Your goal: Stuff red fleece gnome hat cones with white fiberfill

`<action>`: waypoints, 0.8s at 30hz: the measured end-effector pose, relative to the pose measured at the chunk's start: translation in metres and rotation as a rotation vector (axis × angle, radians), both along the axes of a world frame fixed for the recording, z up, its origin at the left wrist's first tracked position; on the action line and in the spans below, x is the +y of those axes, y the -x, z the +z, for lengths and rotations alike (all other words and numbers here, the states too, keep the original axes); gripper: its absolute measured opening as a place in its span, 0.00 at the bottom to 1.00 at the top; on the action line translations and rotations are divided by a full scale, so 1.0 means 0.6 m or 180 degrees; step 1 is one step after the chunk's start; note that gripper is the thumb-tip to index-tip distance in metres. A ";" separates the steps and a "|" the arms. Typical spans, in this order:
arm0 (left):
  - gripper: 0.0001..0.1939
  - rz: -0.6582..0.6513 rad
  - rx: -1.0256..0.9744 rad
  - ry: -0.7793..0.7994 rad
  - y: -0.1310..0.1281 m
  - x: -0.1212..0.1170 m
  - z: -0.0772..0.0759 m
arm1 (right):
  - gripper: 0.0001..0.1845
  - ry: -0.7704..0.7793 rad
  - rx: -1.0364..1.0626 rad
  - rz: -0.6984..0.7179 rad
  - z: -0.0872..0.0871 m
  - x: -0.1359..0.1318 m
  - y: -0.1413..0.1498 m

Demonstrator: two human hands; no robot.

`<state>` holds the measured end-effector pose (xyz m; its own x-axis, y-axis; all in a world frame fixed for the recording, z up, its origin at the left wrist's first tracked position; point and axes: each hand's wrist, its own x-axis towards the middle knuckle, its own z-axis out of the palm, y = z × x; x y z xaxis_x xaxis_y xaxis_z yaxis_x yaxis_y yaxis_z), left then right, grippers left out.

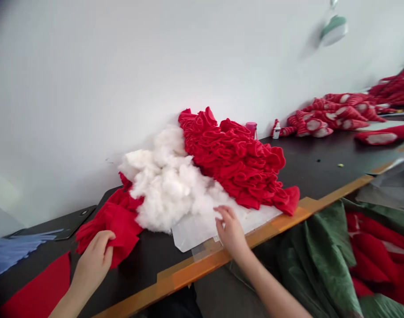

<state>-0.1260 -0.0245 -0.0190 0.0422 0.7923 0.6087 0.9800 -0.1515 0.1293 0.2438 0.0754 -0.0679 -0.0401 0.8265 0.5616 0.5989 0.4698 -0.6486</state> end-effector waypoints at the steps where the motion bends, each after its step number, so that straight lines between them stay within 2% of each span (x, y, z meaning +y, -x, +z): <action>1: 0.10 -0.0082 0.0065 -0.0204 -0.015 -0.005 0.000 | 0.19 -0.0016 -0.0040 -0.0140 0.007 0.037 -0.021; 3: 0.11 -0.0250 0.0158 -0.0414 -0.057 -0.013 -0.010 | 0.23 -0.0003 -0.0127 -0.0091 0.019 0.105 -0.045; 5: 0.12 -0.0457 0.0127 -0.0292 -0.103 -0.015 -0.033 | 0.25 0.0079 -0.0177 0.0137 0.026 0.155 -0.046; 7: 0.14 -0.0568 -0.0082 -0.0044 -0.141 -0.010 -0.057 | 0.22 0.0209 -0.0176 0.0305 0.025 0.183 -0.039; 9: 0.15 -0.0535 -0.0402 0.0241 -0.165 -0.004 -0.070 | 0.16 0.0327 -0.0072 0.0305 0.018 0.190 -0.038; 12: 0.15 -0.0562 -0.0786 0.0686 -0.185 0.000 -0.056 | 0.15 0.0445 0.0276 0.0035 0.011 0.174 -0.053; 14: 0.19 -0.0732 -0.1017 0.0825 -0.203 0.003 -0.031 | 0.17 0.0542 0.0561 -0.0128 0.013 0.151 -0.062; 16: 0.26 -0.1016 -0.1461 0.0807 -0.234 0.014 -0.005 | 0.20 0.0652 0.0793 -0.0051 0.022 0.121 -0.057; 18: 0.30 -0.1365 -0.2313 0.0860 -0.276 0.039 0.013 | 0.20 0.0763 0.0916 0.0289 0.034 0.086 -0.037; 20: 0.31 -0.1543 -0.3689 0.1180 -0.318 0.073 0.020 | 0.17 0.0860 0.0959 0.0700 0.047 0.050 -0.010; 22: 0.22 -0.1416 -0.5070 0.1456 -0.353 0.107 0.015 | 0.15 0.0796 0.0994 0.1034 0.057 0.017 0.011; 24: 0.13 -0.1286 -0.5532 0.1415 -0.377 0.133 0.003 | 0.18 0.0608 0.0912 0.1250 0.059 -0.007 0.021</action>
<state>0.0999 0.0550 -0.0172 -0.1250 0.9904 -0.0594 -0.3719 0.0087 0.9282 0.2310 0.0712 -0.0322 -0.2345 0.8689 0.4360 0.1873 0.4805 -0.8568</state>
